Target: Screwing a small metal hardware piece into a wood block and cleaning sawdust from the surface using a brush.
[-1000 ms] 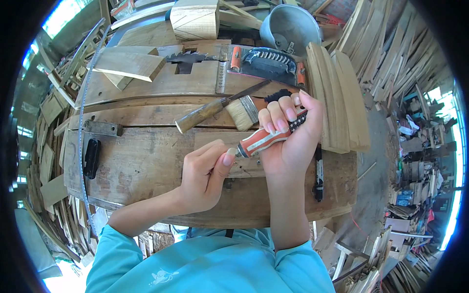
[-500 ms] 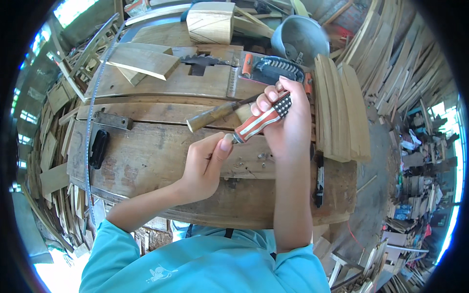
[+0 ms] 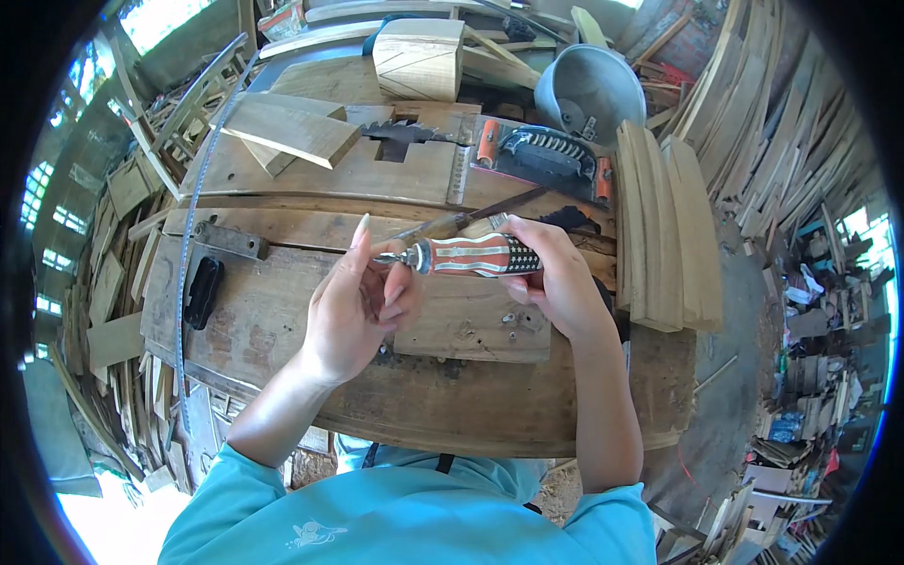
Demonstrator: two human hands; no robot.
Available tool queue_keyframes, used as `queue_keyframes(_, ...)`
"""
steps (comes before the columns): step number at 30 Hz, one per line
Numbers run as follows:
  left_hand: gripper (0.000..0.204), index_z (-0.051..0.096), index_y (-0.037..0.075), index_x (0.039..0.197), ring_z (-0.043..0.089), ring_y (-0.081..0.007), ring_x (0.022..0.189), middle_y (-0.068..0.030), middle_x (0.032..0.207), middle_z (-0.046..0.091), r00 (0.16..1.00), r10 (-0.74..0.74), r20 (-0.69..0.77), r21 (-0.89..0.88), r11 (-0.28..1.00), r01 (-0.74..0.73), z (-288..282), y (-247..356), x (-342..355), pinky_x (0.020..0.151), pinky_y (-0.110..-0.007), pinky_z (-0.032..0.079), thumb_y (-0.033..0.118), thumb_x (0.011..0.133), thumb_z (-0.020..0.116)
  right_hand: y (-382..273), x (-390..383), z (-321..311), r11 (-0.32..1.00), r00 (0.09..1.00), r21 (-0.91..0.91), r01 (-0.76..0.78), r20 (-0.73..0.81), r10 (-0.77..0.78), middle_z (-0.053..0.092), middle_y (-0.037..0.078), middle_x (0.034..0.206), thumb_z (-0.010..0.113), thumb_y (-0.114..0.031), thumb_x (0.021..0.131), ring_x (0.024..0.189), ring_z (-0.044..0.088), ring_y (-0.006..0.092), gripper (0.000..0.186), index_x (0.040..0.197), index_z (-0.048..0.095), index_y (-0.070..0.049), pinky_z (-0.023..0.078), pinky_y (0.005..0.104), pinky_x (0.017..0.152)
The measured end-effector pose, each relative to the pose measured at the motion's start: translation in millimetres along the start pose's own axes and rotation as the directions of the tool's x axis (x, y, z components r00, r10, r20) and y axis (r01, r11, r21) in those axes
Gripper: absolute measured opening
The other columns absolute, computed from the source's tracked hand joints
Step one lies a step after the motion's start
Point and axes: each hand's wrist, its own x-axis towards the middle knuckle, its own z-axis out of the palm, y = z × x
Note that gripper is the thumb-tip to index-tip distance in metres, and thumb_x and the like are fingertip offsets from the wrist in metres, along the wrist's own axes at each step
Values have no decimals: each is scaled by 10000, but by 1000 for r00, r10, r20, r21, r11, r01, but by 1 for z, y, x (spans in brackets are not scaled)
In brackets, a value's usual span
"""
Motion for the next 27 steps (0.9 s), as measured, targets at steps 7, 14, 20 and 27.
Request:
queue_keyframes(7,664,448,126,835,312,-105,615,12,687,407,993,-88,72,-33,995,91,20,-8,7,581,-267,269,653,1133,175,8,-1,-15,997,994,70,16,-112,-8,579,-14,718,491,-321,1112,609,460,67,321,1043,635,-43,315,253,533)
queue_keyframes(14,686,478,113,842,342,-93,630,15,710,428,998,-59,10,87,995,58,21,-20,10,583,-265,279,665,1129,190,8,1,-22,975,982,119,187,-32,-184,676,43,895,567,-266,1083,693,594,114,270,1200,634,-32,424,259,584)
queue_keyframes(20,697,507,100,843,392,-77,642,22,719,450,998,-51,-45,177,983,59,14,-29,12,585,-250,291,673,1126,230,8,5,-27,957,964,118,266,-60,-261,719,70,1002,613,-228,1068,803,685,135,312,1309,587,-32,488,255,631)
queue_keyframes(27,520,582,99,885,483,-59,650,26,730,527,987,-115,-113,200,970,137,11,-30,3,581,-229,372,525,1144,436,17,2,-27,945,947,77,319,-67,-314,709,68,1116,688,-109,1039,924,700,116,358,1374,570,-69,560,272,690)
